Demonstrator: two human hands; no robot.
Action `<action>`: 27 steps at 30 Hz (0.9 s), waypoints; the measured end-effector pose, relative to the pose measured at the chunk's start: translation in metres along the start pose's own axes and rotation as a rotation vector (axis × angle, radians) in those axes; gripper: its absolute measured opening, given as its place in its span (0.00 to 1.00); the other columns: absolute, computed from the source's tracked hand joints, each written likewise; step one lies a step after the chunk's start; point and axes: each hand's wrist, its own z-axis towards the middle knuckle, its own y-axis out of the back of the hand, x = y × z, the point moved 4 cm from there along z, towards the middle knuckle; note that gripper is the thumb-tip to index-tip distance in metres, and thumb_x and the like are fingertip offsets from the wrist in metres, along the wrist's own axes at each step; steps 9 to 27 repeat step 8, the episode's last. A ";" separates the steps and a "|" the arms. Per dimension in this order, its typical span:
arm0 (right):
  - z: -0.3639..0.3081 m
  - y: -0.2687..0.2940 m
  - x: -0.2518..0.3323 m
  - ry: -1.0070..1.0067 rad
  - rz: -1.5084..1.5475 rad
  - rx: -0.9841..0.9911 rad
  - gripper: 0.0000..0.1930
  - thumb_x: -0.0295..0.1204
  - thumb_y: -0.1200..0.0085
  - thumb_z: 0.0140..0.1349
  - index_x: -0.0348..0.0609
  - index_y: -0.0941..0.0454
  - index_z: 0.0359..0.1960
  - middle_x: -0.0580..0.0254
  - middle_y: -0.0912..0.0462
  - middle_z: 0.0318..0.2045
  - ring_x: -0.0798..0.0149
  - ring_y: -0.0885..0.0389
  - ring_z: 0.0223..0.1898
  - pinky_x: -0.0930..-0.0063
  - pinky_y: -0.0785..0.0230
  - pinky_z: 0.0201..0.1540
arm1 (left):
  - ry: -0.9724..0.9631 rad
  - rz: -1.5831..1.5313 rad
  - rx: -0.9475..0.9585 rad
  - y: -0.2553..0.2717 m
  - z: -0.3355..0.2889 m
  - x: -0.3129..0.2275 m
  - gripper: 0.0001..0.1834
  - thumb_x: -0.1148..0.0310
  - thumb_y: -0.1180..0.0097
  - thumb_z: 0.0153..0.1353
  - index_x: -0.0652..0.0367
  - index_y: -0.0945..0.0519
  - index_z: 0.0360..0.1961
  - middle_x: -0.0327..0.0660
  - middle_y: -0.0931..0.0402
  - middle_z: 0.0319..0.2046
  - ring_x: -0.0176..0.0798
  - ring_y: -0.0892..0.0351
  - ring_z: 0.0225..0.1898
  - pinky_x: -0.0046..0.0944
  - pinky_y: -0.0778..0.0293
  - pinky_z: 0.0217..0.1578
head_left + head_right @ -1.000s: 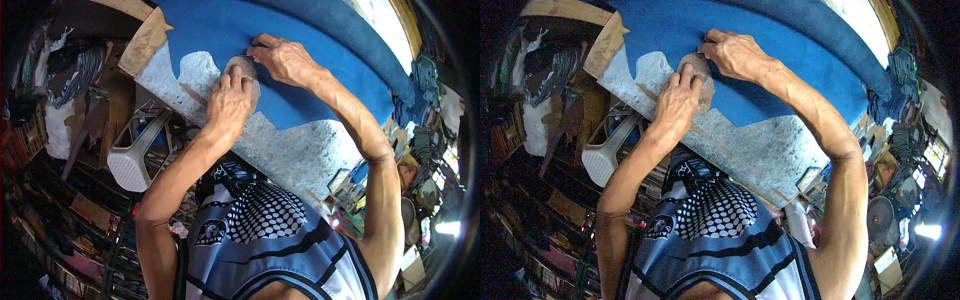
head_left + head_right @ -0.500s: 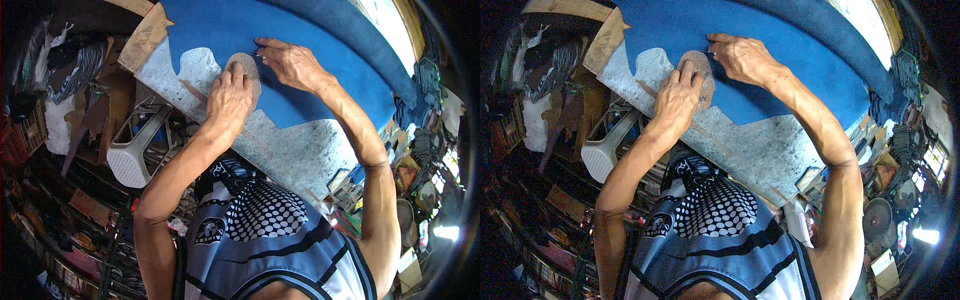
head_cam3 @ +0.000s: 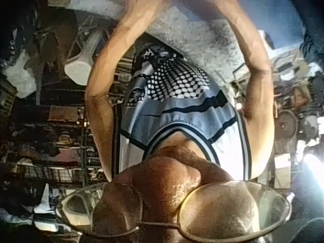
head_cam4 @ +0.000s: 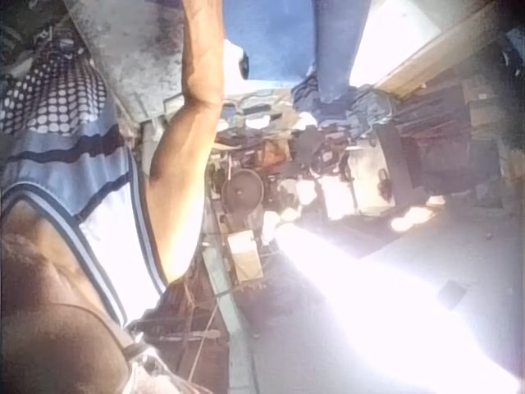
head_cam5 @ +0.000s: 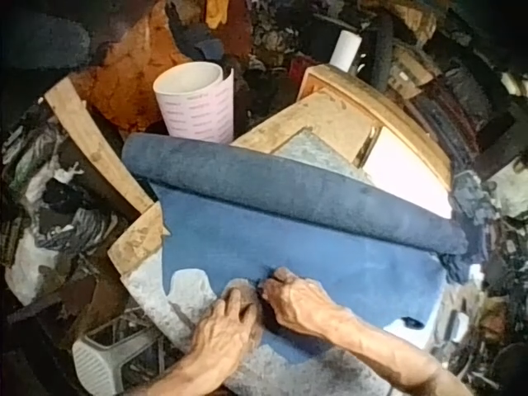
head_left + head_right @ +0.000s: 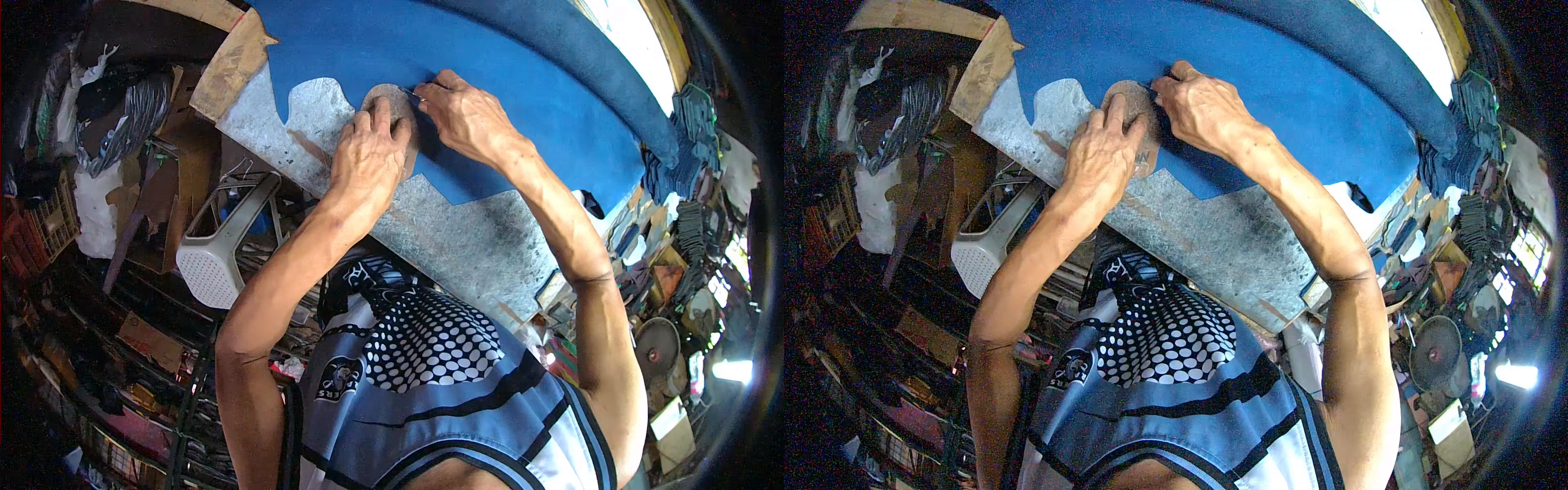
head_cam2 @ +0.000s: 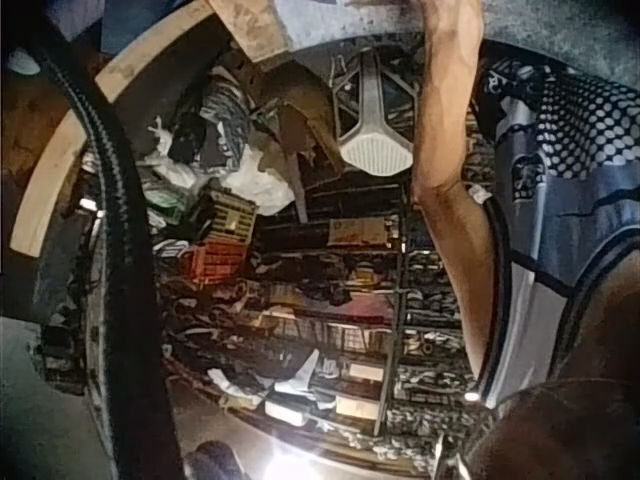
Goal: Cutting out shoe upper components from blue material using a blade and cardboard templates.
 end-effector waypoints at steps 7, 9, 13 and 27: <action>-0.007 -0.009 -0.004 -0.086 0.125 -0.055 0.13 0.31 0.47 0.66 0.41 0.19 0.48 0.47 0.20 0.42 0.42 0.18 0.42 0.53 0.24 0.45 | 0.008 0.005 -0.027 -0.002 0.003 0.001 0.25 0.73 0.41 0.54 0.59 0.23 0.56 0.57 0.33 0.59 0.55 0.25 0.51 0.48 0.22 0.49; -0.008 -0.011 -0.003 -0.097 0.129 -0.069 0.14 0.32 0.47 0.66 0.41 0.19 0.49 0.46 0.20 0.43 0.42 0.18 0.43 0.54 0.24 0.46 | 0.016 0.013 -0.007 -0.003 0.005 0.001 0.27 0.73 0.41 0.53 0.58 0.23 0.57 0.56 0.34 0.60 0.55 0.25 0.52 0.48 0.23 0.50; -0.008 -0.011 -0.003 -0.097 0.129 -0.069 0.14 0.32 0.47 0.66 0.41 0.19 0.49 0.46 0.20 0.43 0.42 0.18 0.43 0.54 0.24 0.46 | 0.016 0.013 -0.007 -0.003 0.005 0.001 0.27 0.73 0.41 0.53 0.58 0.23 0.57 0.56 0.34 0.60 0.55 0.25 0.52 0.48 0.23 0.50; -0.008 -0.011 -0.003 -0.097 0.129 -0.069 0.14 0.32 0.47 0.66 0.41 0.19 0.49 0.46 0.20 0.43 0.42 0.18 0.43 0.54 0.24 0.46 | 0.016 0.013 -0.007 -0.003 0.005 0.001 0.27 0.73 0.41 0.53 0.58 0.23 0.57 0.56 0.34 0.60 0.55 0.25 0.52 0.48 0.23 0.50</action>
